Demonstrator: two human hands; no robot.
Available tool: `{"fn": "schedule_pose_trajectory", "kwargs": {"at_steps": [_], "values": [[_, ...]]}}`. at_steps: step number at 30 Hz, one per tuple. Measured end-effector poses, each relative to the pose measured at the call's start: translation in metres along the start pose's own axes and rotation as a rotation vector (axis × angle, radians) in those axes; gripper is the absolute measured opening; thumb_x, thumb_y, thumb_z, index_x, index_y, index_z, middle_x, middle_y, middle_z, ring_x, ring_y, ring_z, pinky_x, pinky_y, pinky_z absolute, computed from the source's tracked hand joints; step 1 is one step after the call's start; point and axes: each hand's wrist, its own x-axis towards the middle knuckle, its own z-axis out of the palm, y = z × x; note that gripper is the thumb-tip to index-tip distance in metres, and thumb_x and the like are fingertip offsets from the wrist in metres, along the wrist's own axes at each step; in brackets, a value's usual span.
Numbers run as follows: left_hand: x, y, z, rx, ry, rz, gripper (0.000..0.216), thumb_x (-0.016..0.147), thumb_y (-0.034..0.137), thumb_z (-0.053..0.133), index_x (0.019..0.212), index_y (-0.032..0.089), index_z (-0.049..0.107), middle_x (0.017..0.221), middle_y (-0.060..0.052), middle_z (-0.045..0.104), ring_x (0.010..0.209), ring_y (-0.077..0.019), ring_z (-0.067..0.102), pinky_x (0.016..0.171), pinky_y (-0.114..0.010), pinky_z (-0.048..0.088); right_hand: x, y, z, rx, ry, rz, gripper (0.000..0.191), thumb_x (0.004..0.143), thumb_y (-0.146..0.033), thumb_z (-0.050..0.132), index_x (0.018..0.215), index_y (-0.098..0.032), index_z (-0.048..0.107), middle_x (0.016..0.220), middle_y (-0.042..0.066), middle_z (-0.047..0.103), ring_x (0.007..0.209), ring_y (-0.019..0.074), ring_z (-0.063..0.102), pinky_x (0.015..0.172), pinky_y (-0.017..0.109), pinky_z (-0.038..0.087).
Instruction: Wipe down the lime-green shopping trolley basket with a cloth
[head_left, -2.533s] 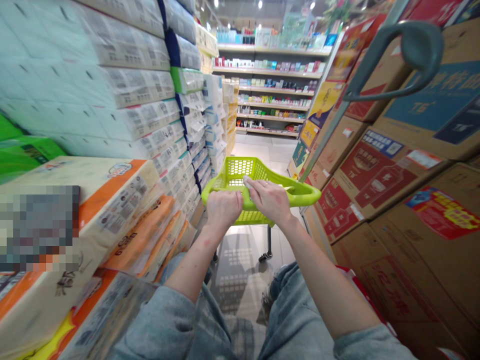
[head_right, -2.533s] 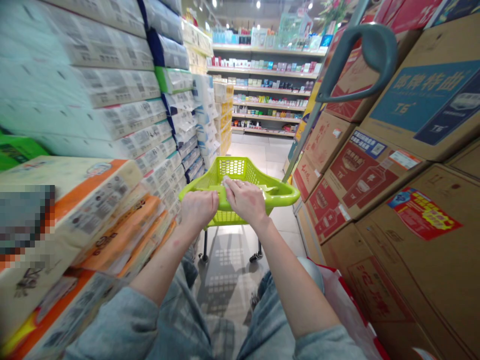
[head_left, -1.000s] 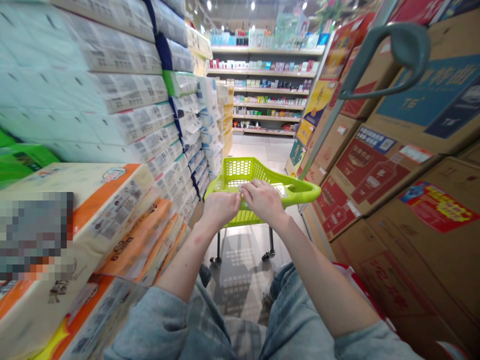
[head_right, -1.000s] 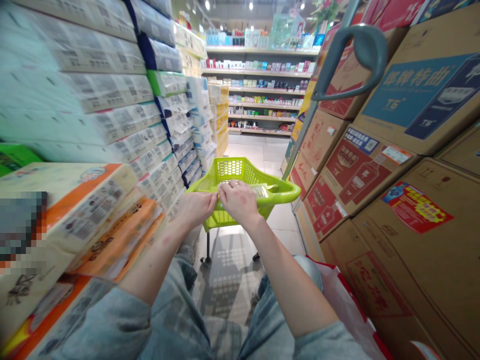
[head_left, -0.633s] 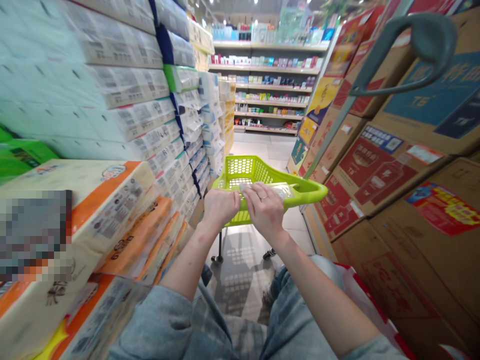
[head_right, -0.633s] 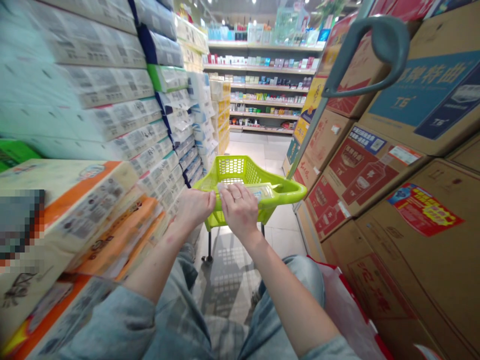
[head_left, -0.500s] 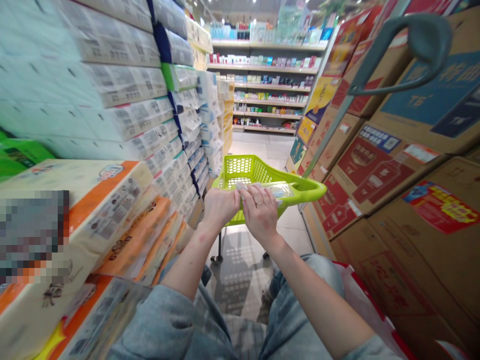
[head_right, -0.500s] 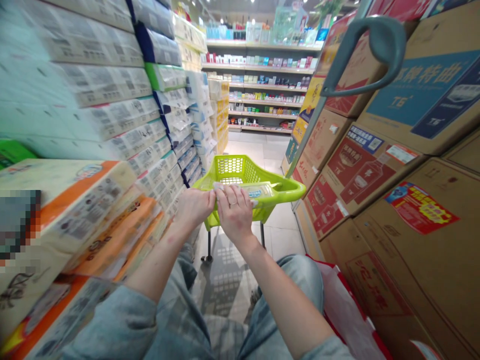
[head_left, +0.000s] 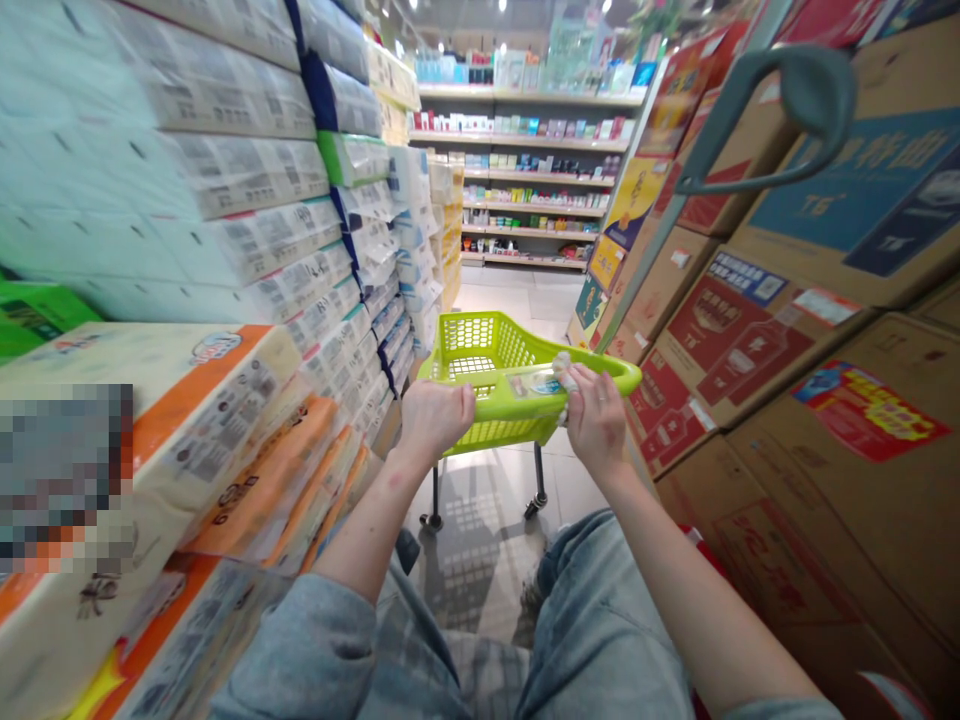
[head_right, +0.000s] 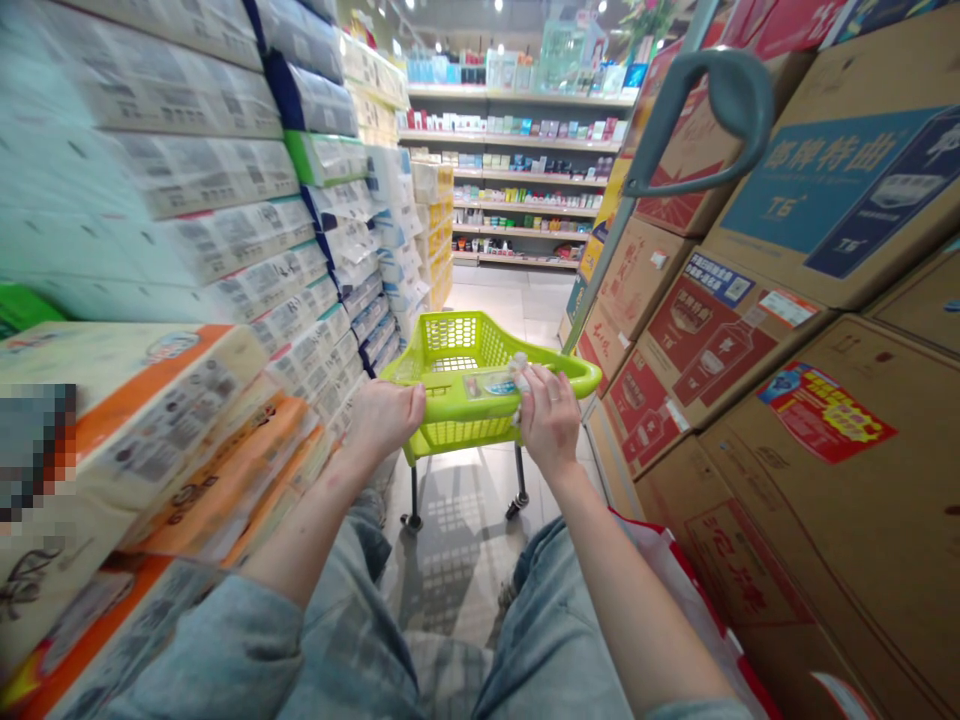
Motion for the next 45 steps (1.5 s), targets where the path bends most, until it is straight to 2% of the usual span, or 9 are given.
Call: {"fn": "schedule_pose_trajectory", "kwargs": {"at_steps": [5,8,15,22,27,31,34,41,45], "values": [[0.0,0.009,0.0,0.005,0.006,-0.028,0.061,0.093,0.032,0.02,0.068,0.013,0.072,0.063,-0.014,0.067,0.062,-0.0215,0.063,0.067,-0.035,0.039,0.004,0.006,0.001,0.03,0.08,0.141,0.036,0.095,-0.024,0.029,0.118,-0.017,0.057,0.116,0.011,0.063,0.116,0.0225,0.052,0.107,0.049,0.032],[0.0,0.015,0.001,0.012,-0.005,-0.054,0.061,0.093,0.032,0.02,0.068,0.012,0.072,0.063,-0.013,0.067,0.061,-0.0211,0.062,0.066,-0.035,0.039,0.002,-0.02,0.005,0.054,0.099,0.167,0.037,0.095,-0.023,0.028,0.122,-0.018,0.054,0.125,0.011,0.058,0.124,0.023,0.046,0.108,0.05,0.029],[0.0,0.023,0.002,-0.012,0.02,-0.018,0.06,0.094,0.031,0.019,0.069,0.011,0.071,0.064,-0.013,0.068,0.059,-0.0189,0.061,0.066,-0.034,0.039,0.004,-0.083,0.016,0.106,-0.062,-0.028,0.034,0.092,-0.021,0.038,0.122,-0.018,0.055,0.125,0.008,0.058,0.128,0.0218,0.043,0.112,0.048,0.027],[-0.003,0.023,-0.001,-0.036,0.015,-0.013,0.059,0.094,0.032,0.021,0.069,0.012,0.071,0.065,-0.014,0.068,0.061,-0.0207,0.062,0.064,-0.034,0.037,-0.012,-0.051,0.014,0.027,-0.031,-0.174,0.041,0.091,-0.023,0.041,0.131,-0.016,0.047,0.133,0.012,0.053,0.133,0.0236,0.038,0.111,0.049,0.029],[-0.003,0.025,0.0,-0.071,0.007,-0.015,0.057,0.093,0.032,0.023,0.069,0.013,0.071,0.065,-0.014,0.068,0.062,-0.0216,0.062,0.065,-0.035,0.036,-0.014,-0.015,0.004,-0.021,0.039,-0.07,0.039,0.092,-0.022,0.037,0.129,-0.015,0.048,0.13,0.014,0.055,0.131,0.0236,0.04,0.11,0.05,0.029],[-0.003,0.031,0.0,-0.068,0.012,-0.025,0.057,0.093,0.031,0.023,0.07,0.012,0.071,0.064,-0.014,0.068,0.061,-0.0213,0.062,0.066,-0.035,0.036,0.009,0.004,-0.002,-0.042,0.055,0.139,0.035,0.094,-0.025,0.032,0.113,-0.014,0.059,0.114,0.013,0.064,0.113,0.0241,0.055,0.106,0.05,0.033],[-0.002,0.037,0.0,-0.082,0.016,-0.03,0.058,0.093,0.031,0.023,0.07,0.012,0.071,0.065,-0.014,0.068,0.061,-0.0218,0.062,0.065,-0.036,0.036,0.026,-0.002,-0.001,-0.002,0.037,0.241,0.036,0.095,-0.027,0.03,0.103,-0.015,0.063,0.103,0.012,0.068,0.102,0.0237,0.059,0.1,0.048,0.038],[-0.002,0.045,0.002,-0.116,0.036,-0.032,0.055,0.094,0.03,0.024,0.07,0.011,0.069,0.067,-0.014,0.068,0.063,-0.0198,0.062,0.068,-0.035,0.037,0.014,-0.059,0.004,0.133,-0.059,0.049,0.035,0.093,-0.02,0.034,0.12,-0.018,0.057,0.124,0.01,0.06,0.125,0.0213,0.046,0.109,0.047,0.029],[-0.003,0.038,-0.004,-0.161,0.049,-0.01,0.052,0.095,0.031,0.024,0.072,0.013,0.067,0.072,-0.012,0.068,0.068,-0.0191,0.061,0.067,-0.033,0.036,0.011,-0.06,0.004,0.168,-0.083,-0.017,0.035,0.092,-0.02,0.036,0.121,-0.019,0.057,0.124,0.01,0.06,0.124,0.0226,0.048,0.106,0.047,0.033]]}}
